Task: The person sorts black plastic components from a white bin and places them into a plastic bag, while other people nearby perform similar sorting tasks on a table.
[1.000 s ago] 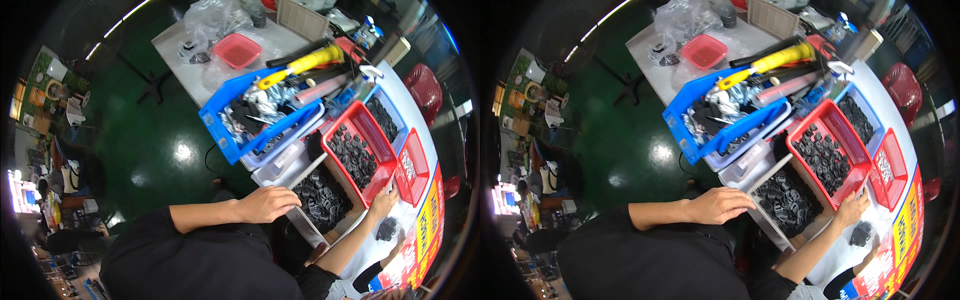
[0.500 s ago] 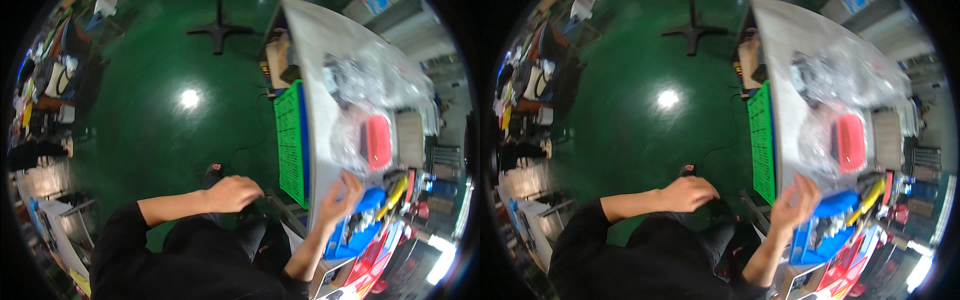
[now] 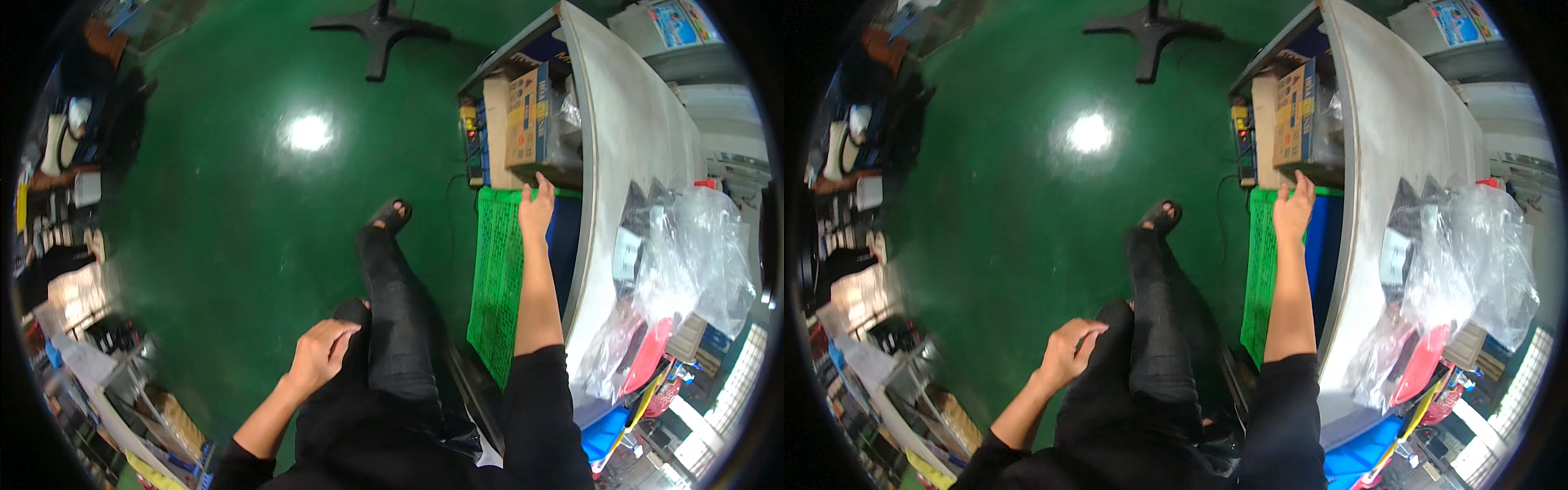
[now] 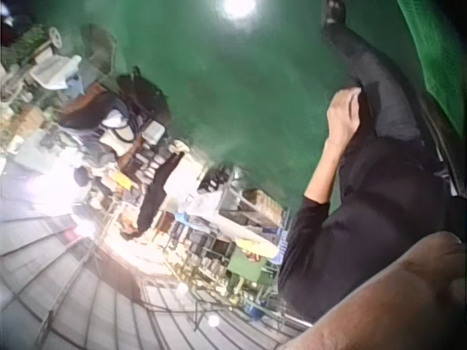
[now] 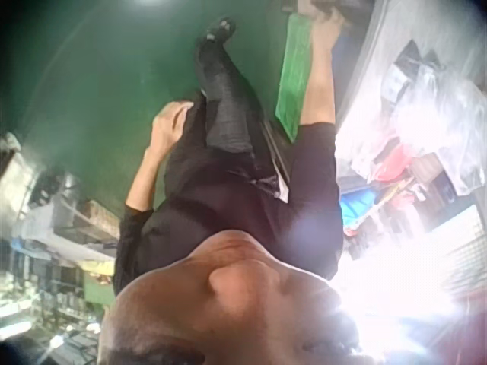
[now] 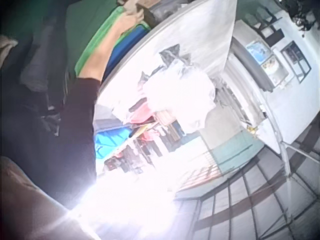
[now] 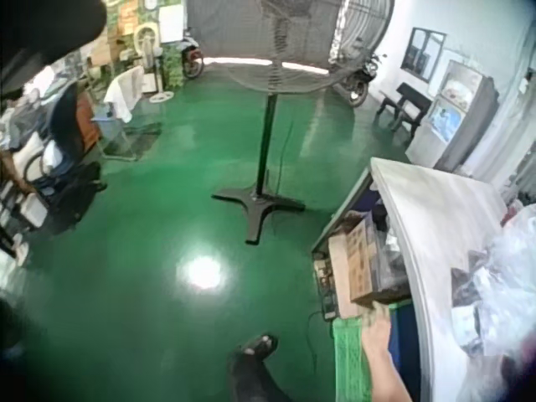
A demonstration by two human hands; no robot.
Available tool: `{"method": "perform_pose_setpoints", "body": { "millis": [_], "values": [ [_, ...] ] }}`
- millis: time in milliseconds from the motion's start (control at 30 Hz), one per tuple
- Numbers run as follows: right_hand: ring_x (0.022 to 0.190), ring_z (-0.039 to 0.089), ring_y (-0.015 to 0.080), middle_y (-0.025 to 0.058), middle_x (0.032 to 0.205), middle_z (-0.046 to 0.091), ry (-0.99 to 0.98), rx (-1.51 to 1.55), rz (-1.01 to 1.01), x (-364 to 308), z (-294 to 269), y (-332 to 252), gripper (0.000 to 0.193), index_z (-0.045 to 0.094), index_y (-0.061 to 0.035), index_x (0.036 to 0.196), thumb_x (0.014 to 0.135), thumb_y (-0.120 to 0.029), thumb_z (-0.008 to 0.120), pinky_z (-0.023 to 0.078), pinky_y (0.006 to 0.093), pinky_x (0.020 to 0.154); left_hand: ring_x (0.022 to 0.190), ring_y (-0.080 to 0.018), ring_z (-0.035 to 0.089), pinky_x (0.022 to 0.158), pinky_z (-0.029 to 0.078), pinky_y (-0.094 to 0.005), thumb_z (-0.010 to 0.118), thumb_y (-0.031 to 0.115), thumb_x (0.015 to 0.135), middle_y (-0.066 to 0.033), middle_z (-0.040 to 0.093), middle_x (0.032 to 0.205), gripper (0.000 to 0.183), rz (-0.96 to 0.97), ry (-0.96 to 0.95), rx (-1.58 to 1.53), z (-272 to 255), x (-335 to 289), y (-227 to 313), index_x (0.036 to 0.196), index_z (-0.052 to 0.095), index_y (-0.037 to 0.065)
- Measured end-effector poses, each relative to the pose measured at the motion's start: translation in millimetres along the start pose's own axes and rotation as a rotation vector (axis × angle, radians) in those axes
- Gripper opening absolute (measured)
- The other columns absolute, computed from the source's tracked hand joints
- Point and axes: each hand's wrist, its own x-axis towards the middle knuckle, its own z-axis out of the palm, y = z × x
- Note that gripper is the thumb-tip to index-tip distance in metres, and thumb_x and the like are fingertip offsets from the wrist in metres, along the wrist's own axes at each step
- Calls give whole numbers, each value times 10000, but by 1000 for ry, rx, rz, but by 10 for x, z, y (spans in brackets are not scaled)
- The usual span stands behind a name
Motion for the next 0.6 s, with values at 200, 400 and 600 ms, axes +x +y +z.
{"method": "perform_pose_setpoints", "body": {
  "millis": [200,400,600],
  "values": [
    [1281,380,341,143,1372,444,33,-286,285,1322,693,651,449,580,-11,1214,922,-344,502,275,527,1063,707,-278,623,609,498,-348,588,-12,848,-115,668,877,144,-105,-39,44,70,1078,-131,962,659,40],
    [1324,349,344,131,1406,423,-178,-273,592,1462,672,624,539,529,-23,1281,956,-434,406,241,564,1071,757,-286,637,645,507,-350,593,-9,847,-112,668,876,138,3,-111,49,65,1578,99,963,654,32],
    [1076,533,349,183,1148,561,44,-223,-93,133,-200,-520,324,564,-24,1125,850,-194,576,350,529,983,1096,-282,567,946,412,-470,664,52,794,-102,608,1141,416,202,-288,432,-33,1535,583,1195,557,81]
  ]
}}
